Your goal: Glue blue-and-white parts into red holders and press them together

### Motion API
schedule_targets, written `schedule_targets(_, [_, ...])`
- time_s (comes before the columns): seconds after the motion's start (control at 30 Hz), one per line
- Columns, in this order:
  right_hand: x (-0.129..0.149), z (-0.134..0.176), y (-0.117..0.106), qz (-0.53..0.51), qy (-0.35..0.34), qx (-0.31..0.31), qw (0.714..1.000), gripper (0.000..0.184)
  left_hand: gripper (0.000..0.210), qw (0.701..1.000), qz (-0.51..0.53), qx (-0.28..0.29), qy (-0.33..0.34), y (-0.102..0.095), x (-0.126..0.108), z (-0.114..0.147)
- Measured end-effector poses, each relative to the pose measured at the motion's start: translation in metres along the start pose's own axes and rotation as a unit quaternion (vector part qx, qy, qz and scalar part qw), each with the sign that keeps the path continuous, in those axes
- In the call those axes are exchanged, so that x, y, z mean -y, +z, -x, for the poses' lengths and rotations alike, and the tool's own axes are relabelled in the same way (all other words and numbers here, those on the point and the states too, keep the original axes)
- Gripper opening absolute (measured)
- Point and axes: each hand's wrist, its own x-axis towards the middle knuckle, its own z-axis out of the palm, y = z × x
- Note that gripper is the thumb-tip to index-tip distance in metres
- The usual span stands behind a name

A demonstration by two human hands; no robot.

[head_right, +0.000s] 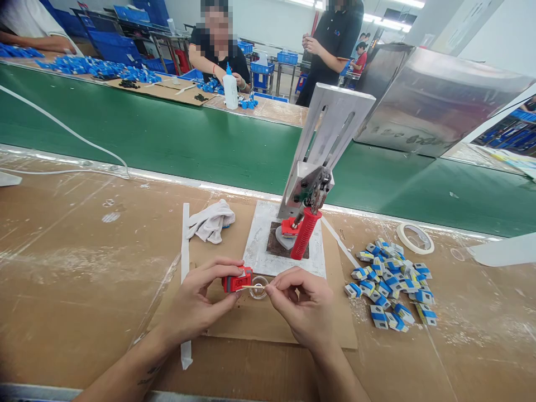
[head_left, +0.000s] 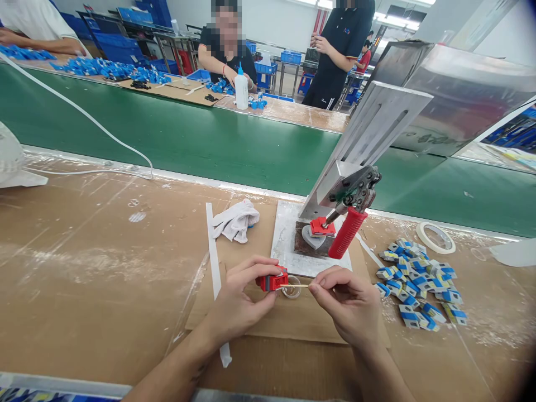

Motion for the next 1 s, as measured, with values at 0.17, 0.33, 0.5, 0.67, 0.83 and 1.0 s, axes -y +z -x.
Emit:
schedule_targets(0.17, [-0.002,0.002,-0.003,0.029,-0.011,0.006,1.000,0.021,0.034,1.000,-0.008,-0.011,0.008,-0.001,-0.001,0.000])
schedule_targets(0.33, [-0.002,0.003,-0.001,0.049,-0.025,0.013,0.998,0.020,0.035,1.000,-0.025,-0.016,0.003,-0.001,-0.002,0.000])
schedule_targets(0.5, [-0.002,0.003,-0.002,0.055,-0.032,0.011,0.998,0.021,0.033,0.999,-0.031,-0.017,0.004,-0.001,-0.001,0.000])
schedule_targets(0.67, [-0.005,0.000,-0.021,0.076,-0.071,0.062,0.993,0.021,0.032,0.999,-0.028,-0.024,-0.008,-0.002,0.001,0.000])
schedule_targets(0.83, [0.000,-0.005,-0.015,0.219,-0.127,0.275,0.927,0.019,0.030,0.999,-0.010,-0.019,-0.038,-0.006,0.007,0.001])
schedule_targets(1.0, [0.003,-0.005,-0.056,0.172,-0.061,0.152,0.971,0.014,0.022,0.991,0.074,-0.062,-0.090,-0.011,0.011,0.005])
